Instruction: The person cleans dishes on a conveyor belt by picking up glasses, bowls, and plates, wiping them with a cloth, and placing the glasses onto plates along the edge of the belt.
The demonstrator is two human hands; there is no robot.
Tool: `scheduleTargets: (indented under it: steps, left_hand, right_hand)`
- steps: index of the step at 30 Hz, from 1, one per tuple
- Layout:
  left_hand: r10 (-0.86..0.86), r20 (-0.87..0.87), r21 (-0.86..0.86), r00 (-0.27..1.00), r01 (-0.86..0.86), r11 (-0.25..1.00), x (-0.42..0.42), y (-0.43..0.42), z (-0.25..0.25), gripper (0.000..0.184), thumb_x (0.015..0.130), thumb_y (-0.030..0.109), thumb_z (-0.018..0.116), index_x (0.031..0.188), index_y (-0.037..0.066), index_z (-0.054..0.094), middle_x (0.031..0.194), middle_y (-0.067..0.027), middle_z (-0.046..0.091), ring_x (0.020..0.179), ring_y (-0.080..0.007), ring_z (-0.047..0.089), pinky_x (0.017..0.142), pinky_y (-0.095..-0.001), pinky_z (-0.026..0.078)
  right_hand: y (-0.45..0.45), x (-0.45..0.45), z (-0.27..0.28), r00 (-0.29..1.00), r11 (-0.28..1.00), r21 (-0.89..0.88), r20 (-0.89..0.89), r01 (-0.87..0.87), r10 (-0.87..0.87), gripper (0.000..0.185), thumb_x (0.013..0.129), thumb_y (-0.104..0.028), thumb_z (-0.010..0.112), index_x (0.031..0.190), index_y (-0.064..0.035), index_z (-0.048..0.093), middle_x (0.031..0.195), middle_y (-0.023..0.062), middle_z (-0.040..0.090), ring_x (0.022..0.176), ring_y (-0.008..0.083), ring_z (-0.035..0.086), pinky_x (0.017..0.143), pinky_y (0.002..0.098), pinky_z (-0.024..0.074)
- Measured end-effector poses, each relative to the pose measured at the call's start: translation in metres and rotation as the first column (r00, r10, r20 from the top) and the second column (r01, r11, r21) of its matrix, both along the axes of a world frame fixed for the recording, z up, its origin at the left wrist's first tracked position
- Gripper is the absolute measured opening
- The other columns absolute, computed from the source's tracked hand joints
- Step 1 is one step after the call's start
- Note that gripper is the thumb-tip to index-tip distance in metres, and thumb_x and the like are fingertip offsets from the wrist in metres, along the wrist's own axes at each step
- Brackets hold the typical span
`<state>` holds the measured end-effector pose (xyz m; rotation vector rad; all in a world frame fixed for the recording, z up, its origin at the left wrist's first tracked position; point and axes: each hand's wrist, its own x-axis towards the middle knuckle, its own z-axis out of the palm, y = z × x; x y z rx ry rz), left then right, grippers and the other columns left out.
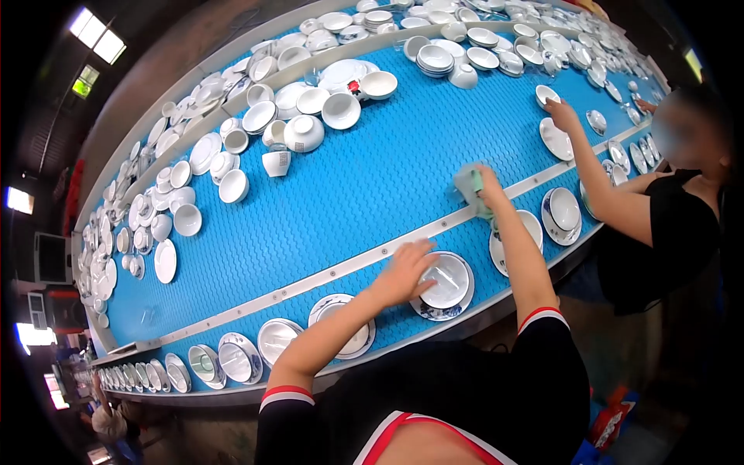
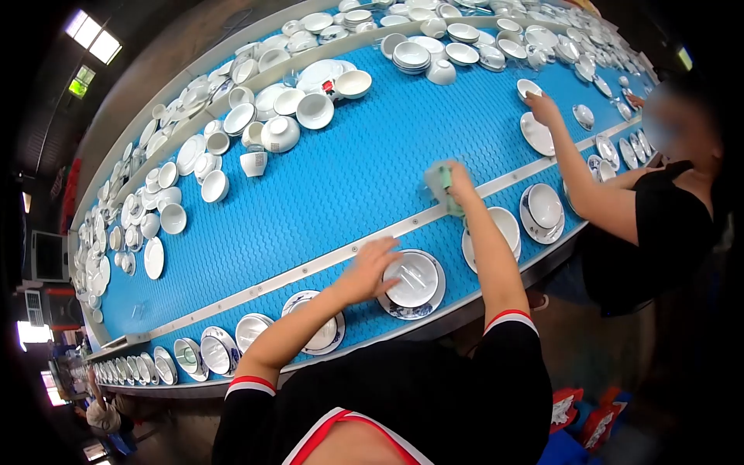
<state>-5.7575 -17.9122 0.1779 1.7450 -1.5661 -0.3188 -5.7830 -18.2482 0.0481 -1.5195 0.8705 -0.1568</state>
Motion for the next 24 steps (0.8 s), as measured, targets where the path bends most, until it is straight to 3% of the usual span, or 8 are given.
scheduleTargets:
  steps: [1,5,6,7,14,17,22,24]
  left_hand:
    - [0.062,0.098,-0.014,0.993,-0.061,0.998,0.009,-0.005,0.0,0.051,0.07,0.025,0.067,0.113,0.006,0.047,0.125,-0.016,0.041,0.117,-0.0344,0.037,0.096,-0.0461,0.03]
    - [0.243,0.466,-0.074,0.851,-0.236,0.969,0.042,-0.018,0.019,0.051,0.071,0.022,0.066,0.115,0.006,0.046,0.121,-0.0156,0.045,0.106,-0.0321,0.047,0.086,-0.0426,0.04]
    - [0.291,0.332,-0.152,0.897,-0.254,0.955,0.047,-0.018,0.009,0.047,0.072,0.023,0.066,0.111,0.005,0.049,0.113,-0.0155,0.05,0.096,-0.0319,0.052,0.078,-0.0399,0.043]
    - [0.321,0.189,-0.227,0.928,-0.276,0.934,0.051,-0.02,0.003,0.043,0.072,0.024,0.065,0.108,0.004,0.051,0.105,-0.0153,0.056,0.087,-0.0316,0.057,0.071,-0.0373,0.046]
    - [0.649,-0.282,0.155,0.706,-0.635,0.757,0.035,-0.071,0.055,0.028,0.086,0.024,0.042,0.082,-0.001,0.055,0.063,-0.0149,0.055,0.058,-0.0291,0.055,0.053,-0.0356,0.042]
    - [0.638,-0.418,0.316,0.646,-0.555,0.769,0.027,-0.091,0.049,0.034,0.087,0.031,0.041,0.082,0.001,0.056,0.061,-0.015,0.055,0.055,-0.0279,0.053,0.05,-0.0353,0.04]
    - [0.585,-0.769,0.392,0.257,-0.533,0.75,0.032,-0.127,0.056,0.043,0.088,0.038,0.04,0.081,-0.001,0.057,0.06,-0.003,0.046,0.055,-0.0118,0.043,0.049,-0.0275,0.035]
    - [0.613,-0.769,0.443,0.183,-0.538,0.717,0.033,-0.139,0.053,0.044,0.088,0.04,0.039,0.083,0.0,0.058,0.059,-0.0014,0.044,0.054,-0.0102,0.041,0.049,-0.0264,0.035]
  right_hand:
    - [0.01,0.011,0.019,0.993,0.879,0.477,0.106,-0.005,-0.052,0.026,0.082,-0.012,0.05,0.107,-0.0043,0.055,0.092,0.0066,0.059,0.083,0.0161,0.057,0.065,0.0305,0.0472]
    - [0.097,0.013,0.125,0.953,0.649,0.699,0.198,-0.3,0.228,0.024,0.078,-0.014,0.055,0.098,-0.0034,0.057,0.093,0.0047,0.058,0.079,0.0136,0.055,0.06,0.0302,0.0473]
    - [0.097,0.015,0.102,0.724,0.744,0.022,0.251,-0.668,0.643,0.025,0.078,-0.019,0.054,0.098,-0.0038,0.057,0.09,0.005,0.058,0.077,0.0147,0.056,0.062,0.0295,0.0469]
    - [0.097,0.017,0.079,0.44,0.327,-0.634,-0.023,-0.701,0.898,0.026,0.079,-0.023,0.054,0.098,-0.0043,0.056,0.087,0.0053,0.059,0.075,0.0158,0.058,0.063,0.0288,0.0465]
    - [0.119,-0.02,0.132,0.599,0.705,-0.513,0.39,-0.49,0.699,0.031,0.066,-0.019,0.065,0.094,-0.0064,0.061,0.095,0.0139,0.06,0.086,0.0267,0.059,0.068,0.0327,0.0465]
    - [0.072,-0.021,0.147,0.578,0.42,-0.748,0.059,-0.515,0.814,0.03,0.067,-0.017,0.065,0.096,-0.0077,0.062,0.098,0.0123,0.06,0.086,0.0254,0.059,0.071,0.0319,0.047]
    - [0.027,-0.024,0.157,0.624,0.5,-0.77,0.174,-0.396,0.762,0.038,0.067,-0.016,0.067,0.101,-0.0019,0.059,0.094,0.0124,0.061,0.085,0.0285,0.06,0.073,0.0343,0.0484]
    - [0.012,-0.039,0.186,0.712,0.329,-0.908,0.41,0.259,0.57,0.038,0.068,-0.015,0.066,0.102,-0.0004,0.058,0.092,0.0121,0.06,0.082,0.0289,0.06,0.071,0.0359,0.049]
